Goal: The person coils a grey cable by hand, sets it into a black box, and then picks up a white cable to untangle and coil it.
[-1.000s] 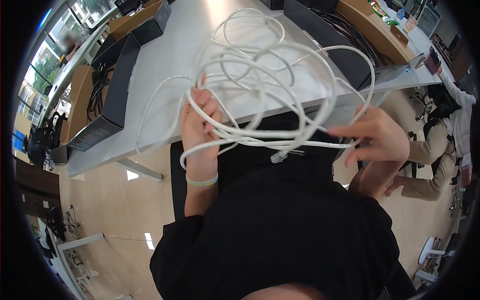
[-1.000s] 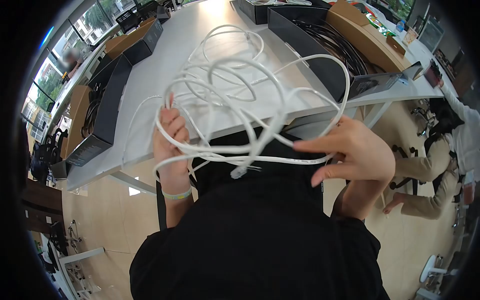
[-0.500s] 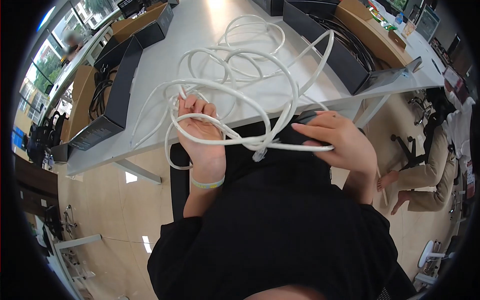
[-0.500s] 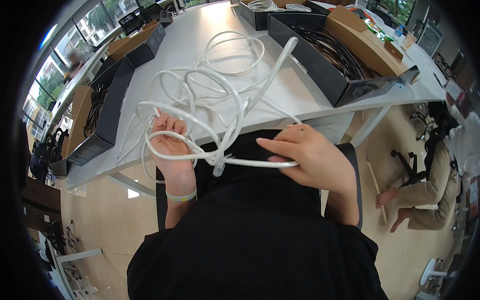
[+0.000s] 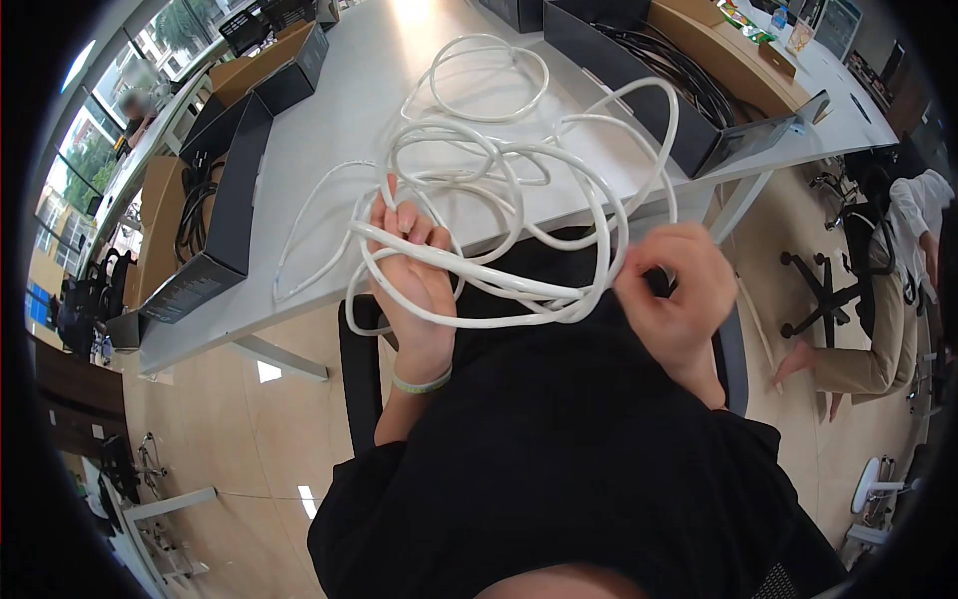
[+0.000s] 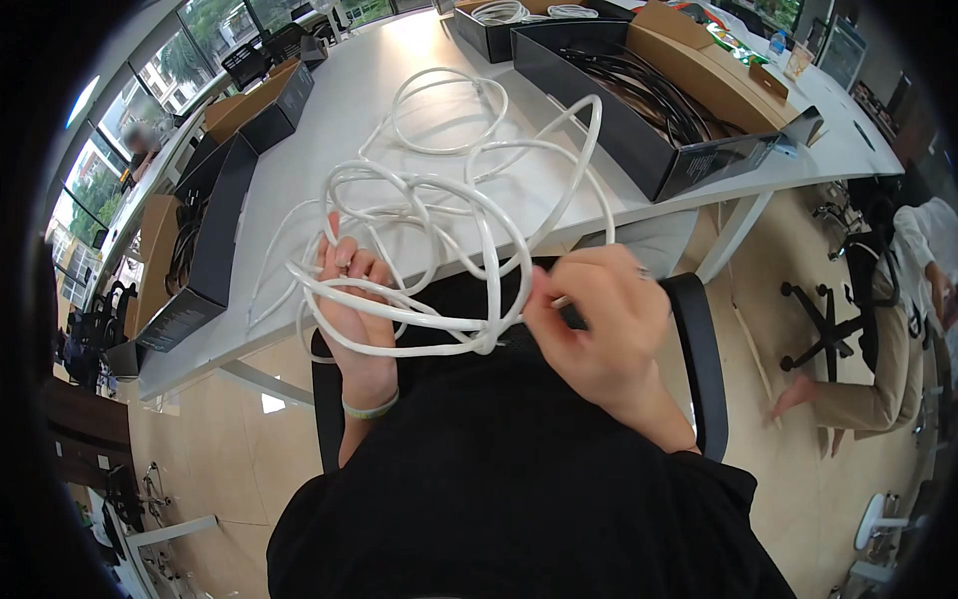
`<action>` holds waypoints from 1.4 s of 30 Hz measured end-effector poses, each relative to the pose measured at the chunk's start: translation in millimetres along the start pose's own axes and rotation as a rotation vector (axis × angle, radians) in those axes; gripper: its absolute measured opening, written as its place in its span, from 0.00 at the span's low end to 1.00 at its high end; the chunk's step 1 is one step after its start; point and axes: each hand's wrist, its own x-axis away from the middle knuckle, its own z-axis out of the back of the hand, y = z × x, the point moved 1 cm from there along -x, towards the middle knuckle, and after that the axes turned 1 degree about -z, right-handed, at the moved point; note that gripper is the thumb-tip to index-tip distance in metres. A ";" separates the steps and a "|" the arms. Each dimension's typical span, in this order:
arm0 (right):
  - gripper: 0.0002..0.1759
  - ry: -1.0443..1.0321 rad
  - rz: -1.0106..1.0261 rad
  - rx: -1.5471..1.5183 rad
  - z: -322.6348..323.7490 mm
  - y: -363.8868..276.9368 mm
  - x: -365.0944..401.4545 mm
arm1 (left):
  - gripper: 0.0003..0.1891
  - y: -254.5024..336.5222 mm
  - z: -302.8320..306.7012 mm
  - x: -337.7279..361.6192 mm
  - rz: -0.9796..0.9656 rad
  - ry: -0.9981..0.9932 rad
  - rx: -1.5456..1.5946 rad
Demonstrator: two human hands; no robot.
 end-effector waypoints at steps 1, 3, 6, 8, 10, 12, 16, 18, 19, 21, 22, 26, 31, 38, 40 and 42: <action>0.12 0.001 0.000 0.001 3.1 -1.0 2.5 | 0.18 -0.9 -2.4 2.8 0.011 0.013 -0.046; 0.11 0.140 0.036 -0.462 12.8 -3.3 6.6 | 0.17 -2.6 -2.1 3.4 0.021 0.015 -0.040; 0.13 -0.021 0.183 -0.259 7.5 -15.3 -10.2 | 0.18 -2.1 -0.1 3.7 0.107 -0.097 0.038; 0.13 -0.147 0.120 0.000 5.5 -7.8 -11.3 | 0.17 0.7 -0.9 4.5 0.263 -0.250 0.078; 0.11 -0.117 0.013 0.026 3.3 8.0 -6.4 | 0.15 4.1 -2.2 5.4 0.261 -0.329 0.009; 0.08 -0.160 -0.214 0.037 6.1 14.0 -6.3 | 0.11 2.4 -5.8 9.2 0.259 -0.383 -0.093; 0.06 -0.239 -0.243 0.024 8.8 22.1 -4.8 | 0.09 2.1 -12.3 18.1 0.301 -0.481 -0.162; 0.05 -0.360 -0.464 -0.048 7.6 27.8 1.3 | 0.09 -1.5 -3.1 16.3 0.314 -0.590 -0.204; 0.05 -0.359 -0.470 -0.041 8.4 29.5 1.6 | 0.09 -2.9 1.5 15.4 0.321 -0.694 -0.249; 0.04 -0.387 -0.552 -0.193 8.3 32.6 1.2 | 0.13 -2.7 3.3 15.3 0.405 -0.706 -0.199; 0.04 -0.384 -0.555 -0.188 8.7 30.7 -0.4 | 0.16 -1.5 1.6 15.6 0.466 -0.750 -0.210; 0.05 -0.390 -0.683 -0.309 -0.1 28.6 3.7 | 0.25 -7.4 7.9 14.5 0.432 -0.790 -0.286; 0.07 -0.362 -0.733 -0.385 -6.5 33.1 7.7 | 0.33 -12.7 11.7 13.6 0.339 -0.761 -0.288; 0.12 -0.563 -0.405 -0.357 -2.0 44.9 10.6 | 0.34 -8.0 4.6 11.3 0.234 -0.876 -0.549; 0.15 -0.582 -0.412 -0.489 -1.7 43.4 12.5 | 0.33 -5.5 -0.4 12.9 0.106 -0.820 -0.639; 0.15 -0.632 -0.450 -0.479 3.5 43.2 11.3 | 0.34 5.4 -5.7 16.7 -0.162 -0.785 -0.826</action>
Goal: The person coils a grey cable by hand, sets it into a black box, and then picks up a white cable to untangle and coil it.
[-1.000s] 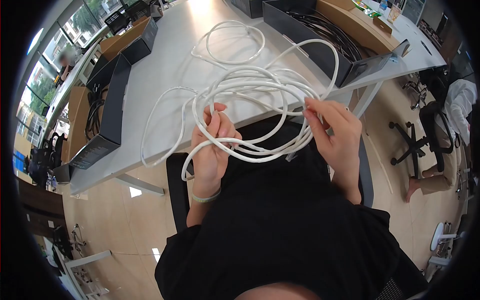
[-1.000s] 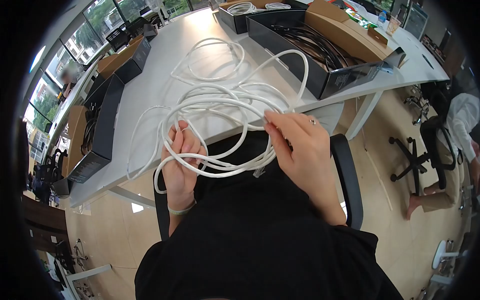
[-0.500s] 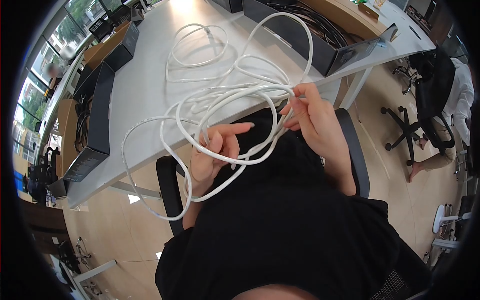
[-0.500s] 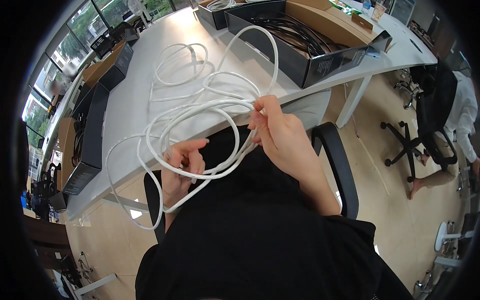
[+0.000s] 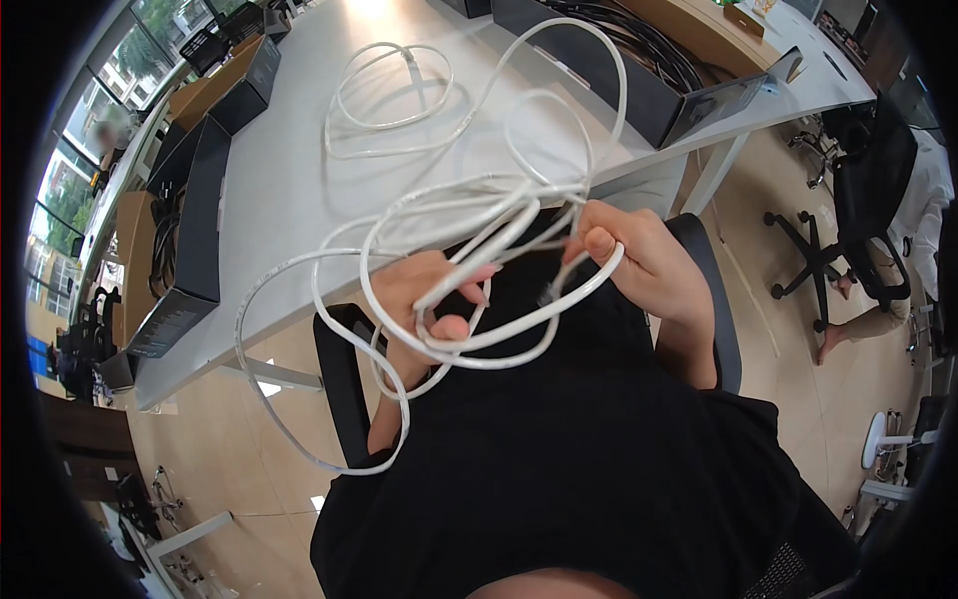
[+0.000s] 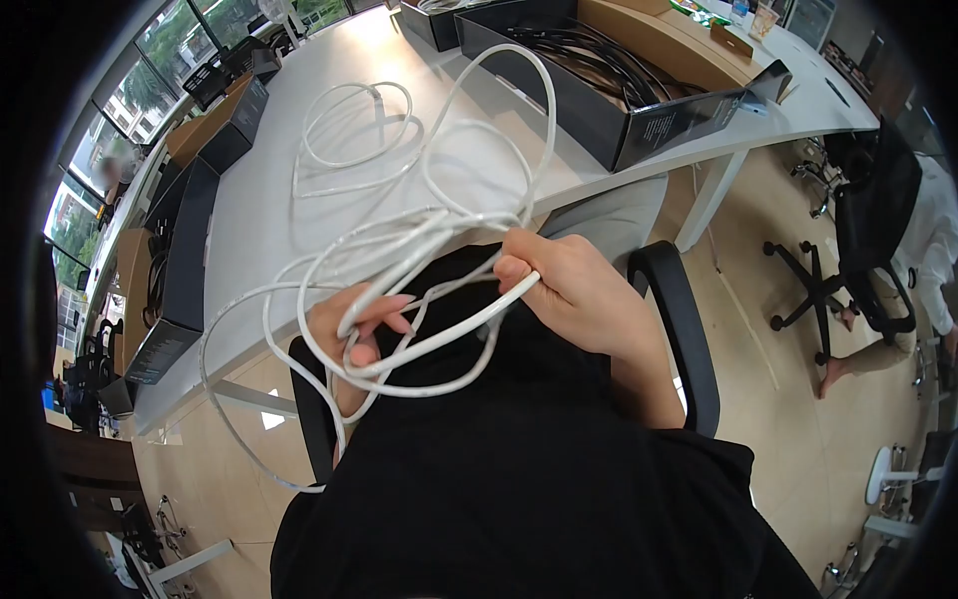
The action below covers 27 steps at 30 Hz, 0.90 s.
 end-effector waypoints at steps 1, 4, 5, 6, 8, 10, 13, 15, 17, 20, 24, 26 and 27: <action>0.15 -0.037 -0.052 0.012 3.0 -2.2 1.1 | 0.34 6.1 3.7 1.4 -0.031 0.032 -0.139; 0.11 -0.082 -0.215 -0.445 7.3 -11.8 4.6 | 0.17 2.3 3.9 4.1 0.135 0.136 -0.012; 0.11 -0.087 -0.216 -0.449 4.3 -10.0 5.0 | 0.16 4.5 -1.3 3.3 0.343 0.209 0.068; 0.10 -0.019 -0.108 -0.591 1.5 -7.2 3.8 | 0.16 -2.4 -3.2 2.3 0.341 0.191 0.128; 0.09 0.036 0.092 -0.793 2.6 -3.2 0.8 | 0.16 -6.1 -4.8 -1.9 0.362 0.136 0.317; 0.08 0.129 0.167 -0.818 -3.5 -12.2 -1.6 | 0.16 -10.4 -5.8 -3.0 0.367 0.084 0.453; 0.09 0.190 0.251 -0.875 -10.0 -23.0 -1.6 | 0.22 -12.3 -9.0 -2.5 0.349 -0.033 0.457; 0.12 0.215 0.212 -0.659 -19.4 -33.3 -5.2 | 0.28 -9.2 -16.3 -4.0 0.286 -0.054 0.632; 0.15 0.323 0.224 -0.190 -25.1 -24.5 -7.9 | 0.30 -13.7 -15.8 -0.9 0.362 -0.058 0.556; 0.15 0.392 0.326 0.027 -26.8 -21.1 -9.6 | 0.23 -5.8 -15.1 -2.8 0.465 -0.064 0.685; 0.16 0.430 0.238 0.107 -31.4 -19.6 -11.7 | 0.13 -28.1 -14.9 2.4 0.331 -0.030 0.766; 0.17 0.434 0.290 0.165 -33.2 -14.1 -14.2 | 0.12 -29.9 -12.3 -0.1 0.287 -0.093 0.689; 0.18 0.435 0.273 0.200 -33.7 -12.3 -15.1 | 0.12 -29.6 -11.1 -0.8 0.244 -0.157 0.610</action>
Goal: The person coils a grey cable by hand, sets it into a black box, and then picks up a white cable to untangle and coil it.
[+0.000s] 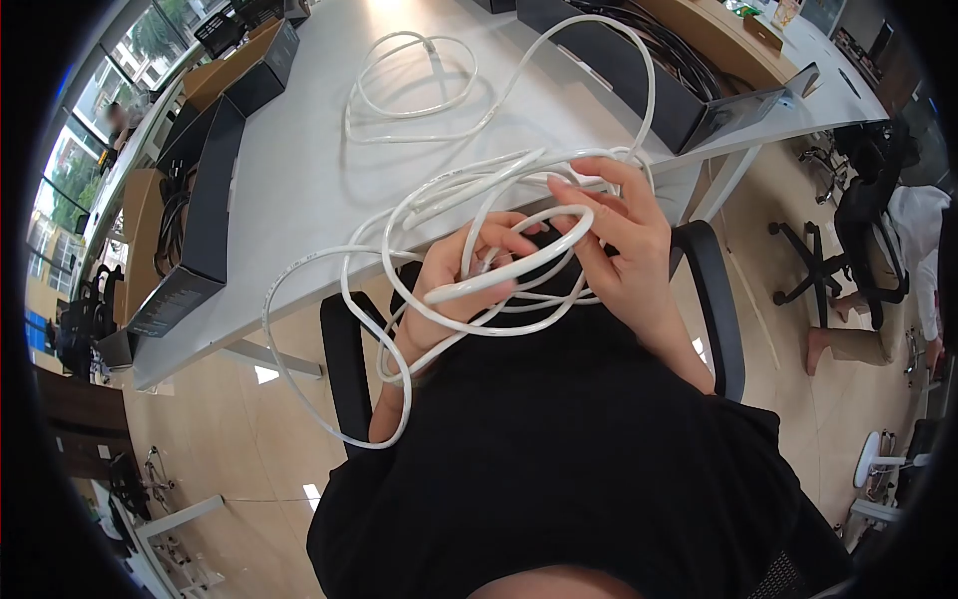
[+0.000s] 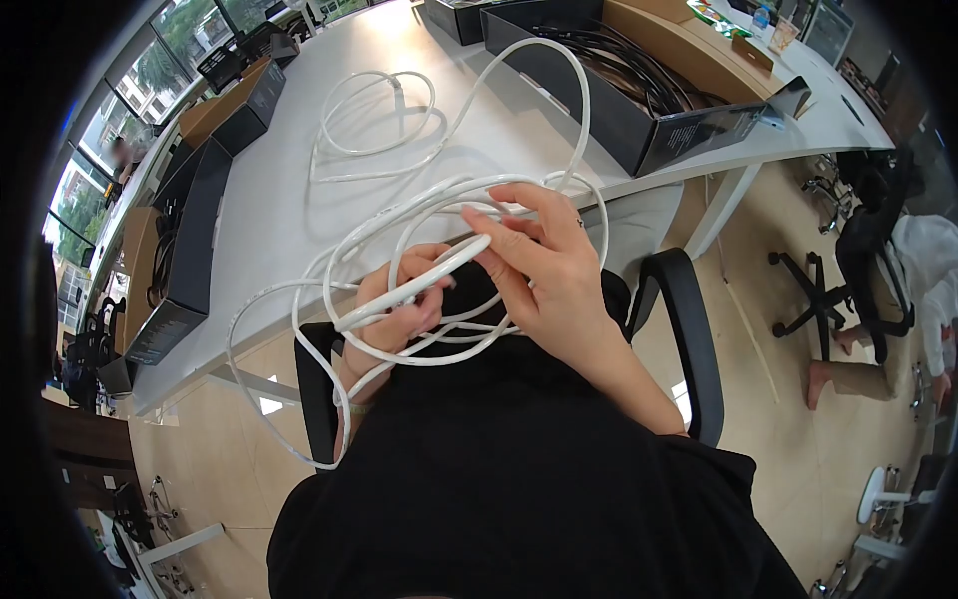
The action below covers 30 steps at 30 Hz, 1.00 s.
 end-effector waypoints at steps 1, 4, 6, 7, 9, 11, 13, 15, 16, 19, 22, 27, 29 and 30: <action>0.19 -0.004 -0.007 0.037 -0.8 1.0 -0.1 | 0.13 6.3 -9.0 -1.3 0.009 0.094 -0.082; 0.23 0.025 0.107 0.042 0.8 -2.6 -2.0 | 0.14 6.5 -7.3 1.2 0.160 0.371 -0.023; 0.27 0.012 0.199 0.112 1.6 0.6 0.3 | 0.15 9.8 -7.8 -3.3 0.093 0.396 0.025; 0.29 -0.097 0.339 0.090 -0.1 -2.2 2.4 | 0.16 10.5 -7.0 -3.9 0.050 0.461 0.071; 0.33 -0.296 0.537 0.137 -4.9 -11.7 6.6 | 0.17 15.6 -5.9 -3.3 0.017 0.542 0.115; 0.36 -0.391 0.551 0.215 -17.1 -14.2 10.7 | 0.17 23.7 -9.2 -4.8 0.015 0.585 0.161; 0.30 -0.421 0.538 0.282 -28.9 -10.8 15.0 | 0.18 26.9 -9.9 -1.0 0.036 0.593 0.245; 0.26 -0.283 0.591 0.349 -39.3 -4.9 20.1 | 0.18 25.5 -8.1 -0.4 0.017 0.599 0.270; 0.22 -0.145 0.640 0.417 -41.4 -3.8 20.0 | 0.18 25.2 -7.3 -1.5 -0.002 0.603 0.297; 0.17 -0.096 0.696 0.419 -34.3 -5.0 5.0 | 0.18 27.6 -6.4 -4.4 -0.018 0.577 0.302; 0.19 -0.085 0.725 0.379 -25.7 -9.5 -11.9 | 0.18 31.2 -8.8 -5.4 -0.009 0.577 0.163; 0.15 -0.226 0.646 0.181 -1.1 -13.1 -36.7 | 0.19 24.3 -3.9 -4.3 0.070 0.514 0.175; 0.16 -0.242 0.620 0.061 11.3 -17.7 -53.1 | 0.18 24.4 -4.5 -3.6 0.114 0.483 0.141; 0.15 -0.216 0.678 0.084 19.6 -21.0 -65.7 | 0.18 22.7 -3.1 -1.8 0.108 0.484 0.143</action>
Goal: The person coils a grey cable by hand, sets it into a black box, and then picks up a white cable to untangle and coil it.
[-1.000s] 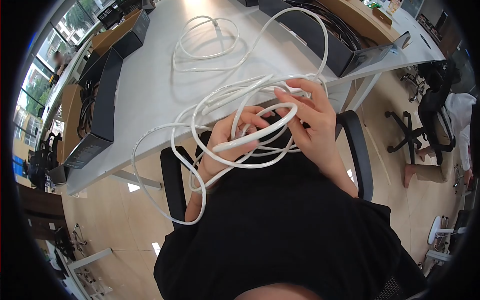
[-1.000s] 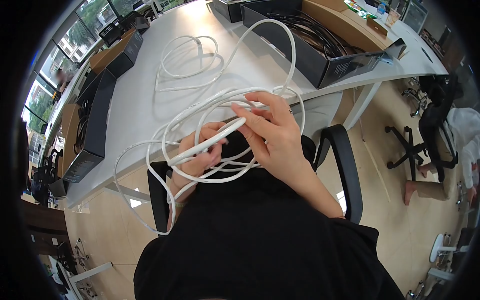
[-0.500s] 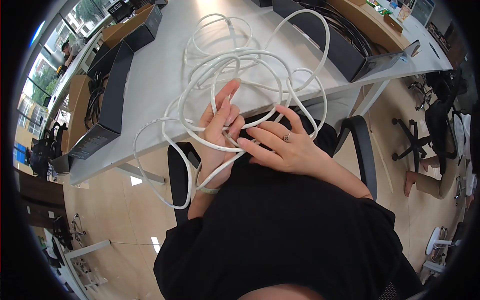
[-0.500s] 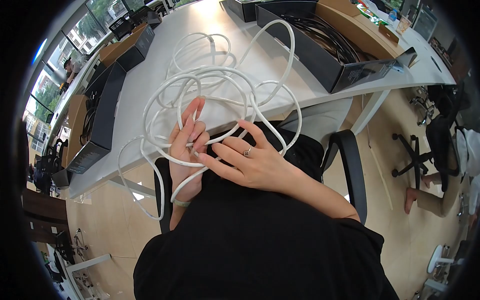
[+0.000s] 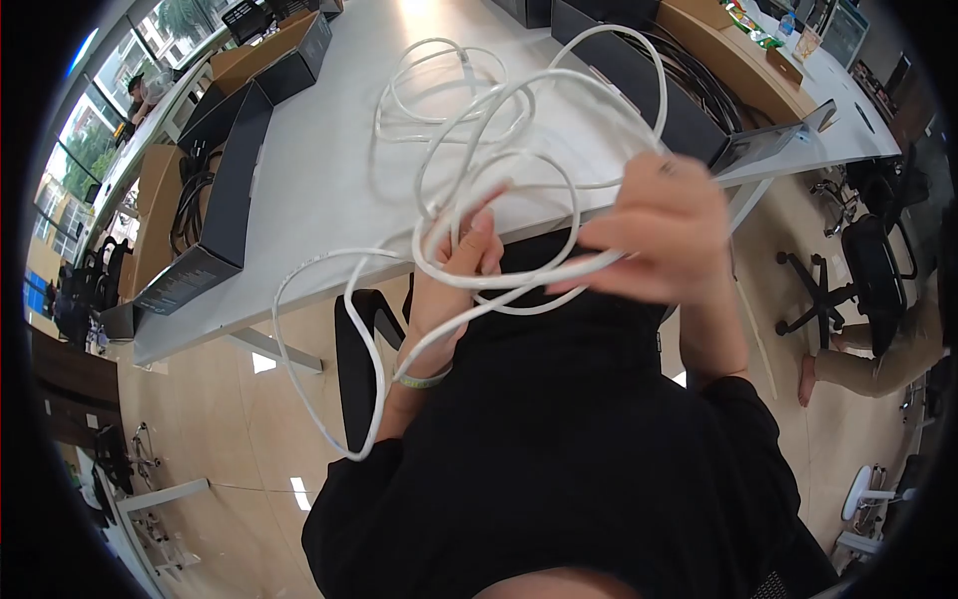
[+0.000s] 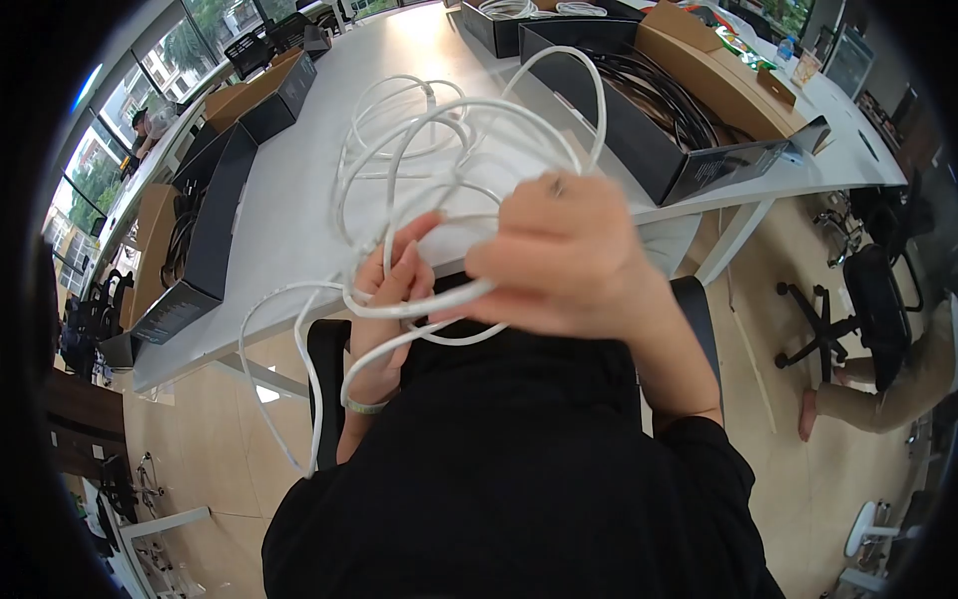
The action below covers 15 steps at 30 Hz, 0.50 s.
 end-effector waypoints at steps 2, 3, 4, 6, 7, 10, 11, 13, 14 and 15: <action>0.13 0.051 -0.075 0.004 16.8 11.0 -22.0 | 0.17 -5.4 4.6 0.7 -0.001 -0.093 -0.145; 0.13 0.067 -0.245 0.031 22.3 14.6 -34.9 | 0.14 -0.7 -1.8 -2.0 0.002 -0.070 -0.257; 0.14 0.084 -0.414 0.057 22.7 19.4 -48.8 | 0.15 4.8 -4.3 -0.3 0.069 -0.071 -0.303; 0.18 0.196 -0.544 -0.192 11.0 49.1 -81.1 | 0.15 1.8 3.2 -2.4 0.079 -0.170 -0.409; 0.18 0.247 -0.484 0.008 4.3 63.9 -87.8 | 0.15 -1.2 6.0 -2.4 0.078 -0.174 -0.412; 0.19 0.483 -0.306 0.294 -28.7 114.3 -87.0 | 0.14 -3.1 9.5 -0.9 -0.027 -0.112 -0.267; 0.19 0.485 -0.303 0.294 -34.5 134.6 -87.3 | 0.14 -2.4 6.4 -1.3 -0.029 -0.098 -0.250; 0.20 0.683 -0.350 0.436 -37.2 165.0 -92.1 | 0.11 -2.3 3.9 -0.7 -0.016 -0.070 -0.303; 0.20 0.682 -0.346 0.434 -34.3 176.8 -97.2 | 0.11 -0.4 4.2 0.1 -0.020 -0.068 -0.302; 0.20 0.737 -0.380 0.402 -27.5 183.7 -104.5 | 0.11 2.5 4.3 1.5 0.031 -0.118 -0.322</action>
